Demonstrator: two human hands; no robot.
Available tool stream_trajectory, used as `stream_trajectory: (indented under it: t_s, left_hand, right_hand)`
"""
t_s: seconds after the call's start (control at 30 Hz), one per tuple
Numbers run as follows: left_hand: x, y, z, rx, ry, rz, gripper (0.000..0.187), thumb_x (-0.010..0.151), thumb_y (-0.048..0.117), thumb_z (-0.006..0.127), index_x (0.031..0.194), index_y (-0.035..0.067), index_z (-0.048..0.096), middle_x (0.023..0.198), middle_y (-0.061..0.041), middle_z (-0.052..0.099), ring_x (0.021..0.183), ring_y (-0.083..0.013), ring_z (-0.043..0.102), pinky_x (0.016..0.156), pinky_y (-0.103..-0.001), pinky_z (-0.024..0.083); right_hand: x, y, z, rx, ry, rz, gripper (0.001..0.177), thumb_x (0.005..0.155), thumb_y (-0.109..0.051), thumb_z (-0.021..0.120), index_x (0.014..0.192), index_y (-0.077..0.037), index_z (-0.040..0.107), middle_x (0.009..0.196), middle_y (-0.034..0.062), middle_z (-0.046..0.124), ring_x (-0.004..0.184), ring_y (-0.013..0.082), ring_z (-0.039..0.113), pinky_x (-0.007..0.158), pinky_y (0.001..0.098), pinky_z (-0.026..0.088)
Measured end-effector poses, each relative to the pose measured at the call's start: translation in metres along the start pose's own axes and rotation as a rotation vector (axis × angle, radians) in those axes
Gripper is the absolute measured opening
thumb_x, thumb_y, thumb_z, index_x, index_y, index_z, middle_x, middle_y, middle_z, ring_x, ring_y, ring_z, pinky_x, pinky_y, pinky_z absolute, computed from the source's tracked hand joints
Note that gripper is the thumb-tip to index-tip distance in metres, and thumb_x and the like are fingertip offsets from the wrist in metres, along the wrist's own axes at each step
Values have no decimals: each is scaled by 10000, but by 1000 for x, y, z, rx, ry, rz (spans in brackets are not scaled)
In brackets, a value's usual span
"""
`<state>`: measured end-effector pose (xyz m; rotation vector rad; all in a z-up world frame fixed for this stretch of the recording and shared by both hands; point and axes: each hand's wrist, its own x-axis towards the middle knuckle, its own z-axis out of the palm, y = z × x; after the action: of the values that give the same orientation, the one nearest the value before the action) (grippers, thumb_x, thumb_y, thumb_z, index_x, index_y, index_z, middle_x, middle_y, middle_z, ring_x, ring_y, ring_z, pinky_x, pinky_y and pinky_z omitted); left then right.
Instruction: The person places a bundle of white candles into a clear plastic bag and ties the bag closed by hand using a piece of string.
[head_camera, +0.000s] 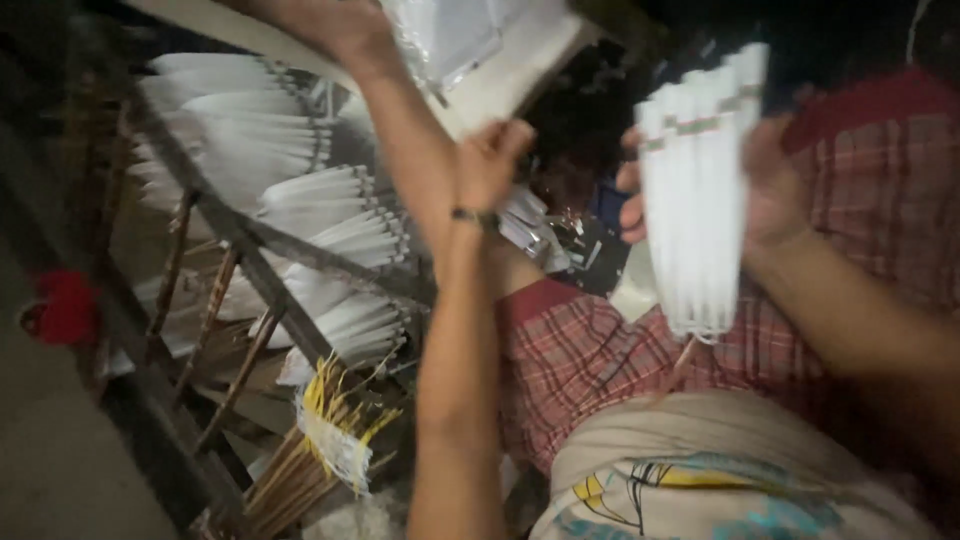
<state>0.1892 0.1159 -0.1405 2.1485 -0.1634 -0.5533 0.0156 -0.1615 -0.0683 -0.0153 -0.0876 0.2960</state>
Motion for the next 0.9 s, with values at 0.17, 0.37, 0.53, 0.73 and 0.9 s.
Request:
stream_trajectory:
  t_s: [0.17, 0.37, 0.53, 0.73, 0.9]
  left_hand:
    - [117, -67, -30, 595, 430, 180, 438, 916, 305, 554, 1324, 146, 582, 1250, -140, 702, 1080, -392, 670, 906, -501, 525]
    - [151, -77, -35, 1018, 572, 404, 449, 779, 101, 659, 1221, 161, 611, 1306, -171, 623, 1049, -443, 627, 812, -563, 523]
    - [151, -57, -40, 1074, 751, 342, 72, 724, 147, 636, 765, 90, 647, 737, -78, 662, 700, -323, 623, 656, -463, 438]
    - [131, -21, -65, 816, 622, 428, 41, 742, 103, 589, 716, 113, 559, 738, -117, 632, 708, -403, 599, 632, -541, 412]
    - [84, 22, -89, 925, 694, 576, 263, 988, 216, 610, 792, 61, 526, 736, -169, 583, 741, -407, 596, 669, -511, 462]
  right_hand:
    - [18, 4, -8, -58, -25, 171, 858, 959, -445, 876, 1479, 79, 439, 1269, 285, 670, 1036, 448, 717, 911, 561, 591]
    - [26, -10, 4, -144, 62, 117, 927, 924, -481, 951, 1502, 21, 428, 1223, 218, 665, 1031, 381, 715, 838, 507, 611]
    - [24, -9, 0, -153, 78, 87, 862, 919, -426, 944, 1482, 24, 470, 1225, 235, 682, 1019, 396, 722, 862, 507, 613]
    - [20, -6, -17, -178, 2, 58, 800, 968, -393, 857, 1496, 47, 447, 1274, 262, 669, 1063, 418, 723, 895, 538, 616]
    - [12, -2, -30, -151, 11, 55, 745, 967, -391, 797, 1469, 60, 480, 1292, 285, 652, 1081, 435, 710, 948, 578, 579]
